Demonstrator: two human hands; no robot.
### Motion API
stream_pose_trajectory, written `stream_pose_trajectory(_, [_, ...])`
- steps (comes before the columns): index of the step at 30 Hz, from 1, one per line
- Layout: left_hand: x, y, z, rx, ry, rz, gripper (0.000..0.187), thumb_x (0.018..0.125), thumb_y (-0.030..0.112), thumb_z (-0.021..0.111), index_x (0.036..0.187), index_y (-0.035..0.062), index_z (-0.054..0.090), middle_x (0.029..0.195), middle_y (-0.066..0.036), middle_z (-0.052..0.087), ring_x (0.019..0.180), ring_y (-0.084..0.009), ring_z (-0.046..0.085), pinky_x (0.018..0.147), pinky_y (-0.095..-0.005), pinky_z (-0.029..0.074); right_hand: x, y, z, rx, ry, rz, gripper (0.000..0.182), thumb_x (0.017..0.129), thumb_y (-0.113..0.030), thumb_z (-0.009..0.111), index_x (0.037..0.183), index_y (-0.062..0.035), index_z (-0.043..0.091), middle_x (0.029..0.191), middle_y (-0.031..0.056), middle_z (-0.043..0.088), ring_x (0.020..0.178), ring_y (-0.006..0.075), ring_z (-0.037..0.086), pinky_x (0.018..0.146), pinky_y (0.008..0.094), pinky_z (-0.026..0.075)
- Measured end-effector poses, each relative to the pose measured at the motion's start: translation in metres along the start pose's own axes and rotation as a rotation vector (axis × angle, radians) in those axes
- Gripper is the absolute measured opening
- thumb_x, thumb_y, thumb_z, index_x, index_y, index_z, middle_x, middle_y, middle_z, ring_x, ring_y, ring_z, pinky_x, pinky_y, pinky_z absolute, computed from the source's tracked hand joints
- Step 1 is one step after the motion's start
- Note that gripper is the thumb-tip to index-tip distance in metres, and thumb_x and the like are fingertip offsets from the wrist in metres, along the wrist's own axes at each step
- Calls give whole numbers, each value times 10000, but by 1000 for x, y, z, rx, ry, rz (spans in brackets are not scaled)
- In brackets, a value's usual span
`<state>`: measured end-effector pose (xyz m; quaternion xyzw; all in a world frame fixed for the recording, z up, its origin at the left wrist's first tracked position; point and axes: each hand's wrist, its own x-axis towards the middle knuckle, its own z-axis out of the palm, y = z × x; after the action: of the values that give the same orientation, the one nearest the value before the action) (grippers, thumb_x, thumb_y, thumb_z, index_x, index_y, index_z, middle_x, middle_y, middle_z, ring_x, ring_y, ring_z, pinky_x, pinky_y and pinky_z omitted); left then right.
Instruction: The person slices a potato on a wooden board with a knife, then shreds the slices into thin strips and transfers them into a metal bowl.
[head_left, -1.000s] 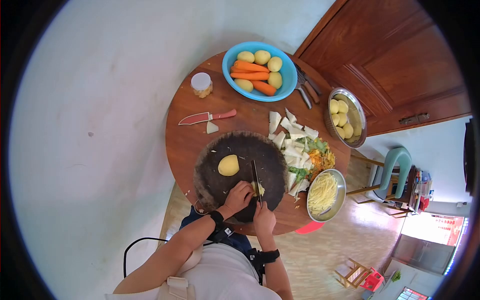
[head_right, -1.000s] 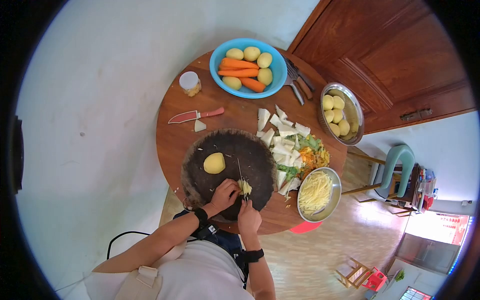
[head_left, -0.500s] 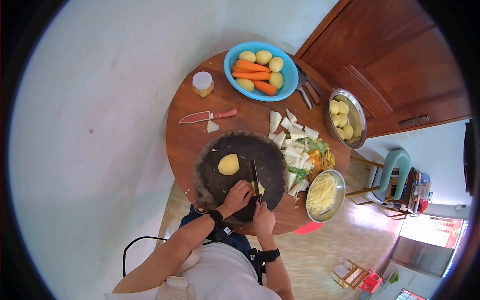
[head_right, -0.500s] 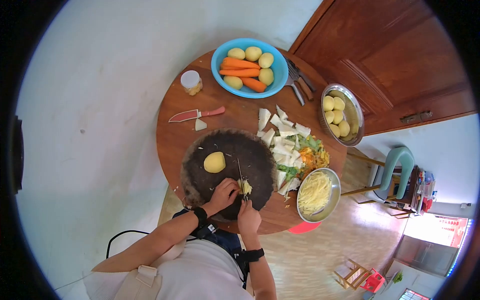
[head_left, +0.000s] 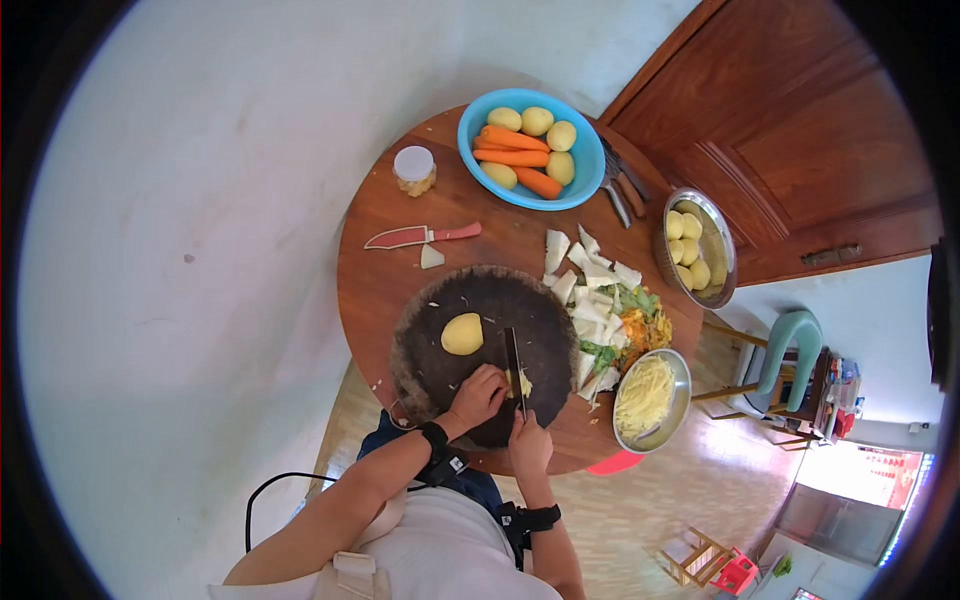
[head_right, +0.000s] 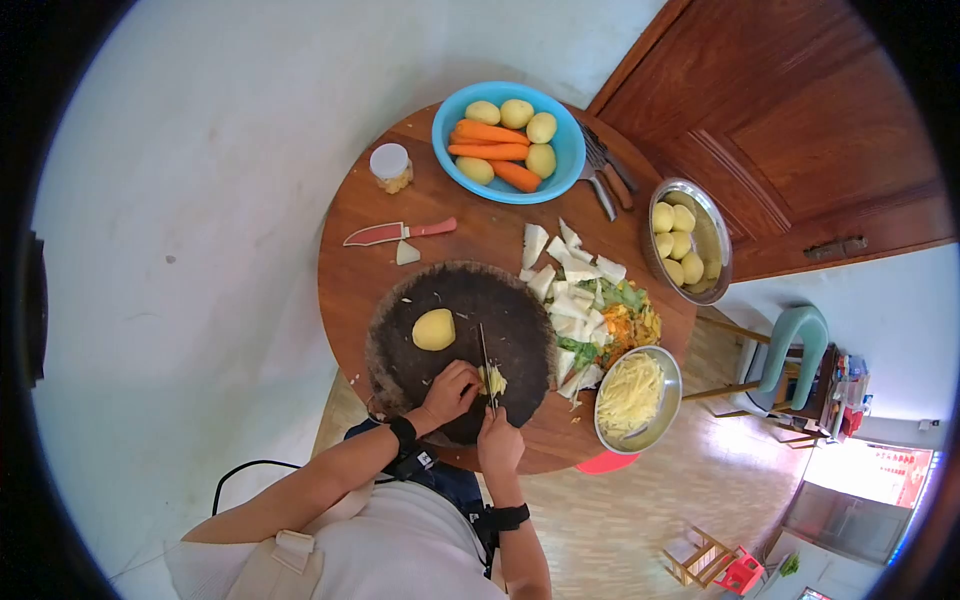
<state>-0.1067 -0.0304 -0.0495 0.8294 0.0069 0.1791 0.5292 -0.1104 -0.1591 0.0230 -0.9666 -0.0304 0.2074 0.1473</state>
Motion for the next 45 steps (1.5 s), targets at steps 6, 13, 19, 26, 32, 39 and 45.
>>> stream_pose_trajectory(6, [-1, 1, -1, 3, -17, 6, 121, 699, -25, 601, 752, 13, 500, 825, -122, 518, 790, -314, 522, 670, -364, 457, 29, -18, 12, 45, 81, 13, 340, 910, -346, 403, 890, -51, 573, 656, 240, 588, 644, 419, 589, 544, 498, 456])
stream_pose_trajectory(13, [-3, 1, 2, -11, 7, -3, 111, 707, -12, 605, 754, 14, 508, 823, -123, 521, 800, -308, 522, 689, -360, 454, -1, 8, -2, 100, 90, -26, 306, 910, -329, 402, 885, -60, 547, 642, 231, 589, 627, 416, 590, 540, 501, 461])
stream_pose_trajectory(19, [-3, -1, 3, -8, -1, 17, 110, 703, -8, 609, 752, 7, 511, 819, -125, 518, 804, -305, 519, 691, -358, 449, 13, -5, 9, 48, 17, 25, 319, 906, -334, 417, 908, -56, 572, 654, 245, 583, 648, 426, 583, 556, 512, 449])
stream_pose_trajectory(26, [6, 11, -11, 3, 7, 38, 128, 668, -35, 627, 753, 5, 541, 835, -118, 534, 810, -293, 534, 697, -354, 457, 29, -12, 7, 69, 48, 24, 335, 906, -339, 412, 948, -59, 593, 683, 241, 598, 675, 421, 593, 587, 502, 464])
stream_pose_trajectory(32, [-4, -2, -9, 38, -41, 52, 120, 673, -33, 630, 755, 1, 550, 840, -112, 537, 821, -290, 536, 689, -352, 460, 27, -13, 9, 93, 56, 26, 336, 902, -344, 421, 942, -58, 592, 684, 240, 597, 674, 425, 590, 587, 502, 462])
stream_pose_trajectory(39, [-4, -4, -9, 46, -56, 49, 107, 697, -5, 608, 763, -1, 524, 841, -116, 534, 846, -292, 523, 728, -353, 454, 20, -9, 3, 187, 101, -5, 310, 902, -331, 423, 865, -50, 549, 648, 249, 577, 634, 443, 569, 557, 523, 441])
stream_pose_trajectory(45, [-4, -2, -7, 48, -42, 33, 102, 694, -1, 615, 731, 5, 520, 834, -107, 530, 840, -286, 524, 726, -346, 453, -3, -6, -3, 44, 48, -27, 277, 904, -314, 423, 867, -59, 525, 628, 242, 572, 611, 439, 566, 525, 518, 436])
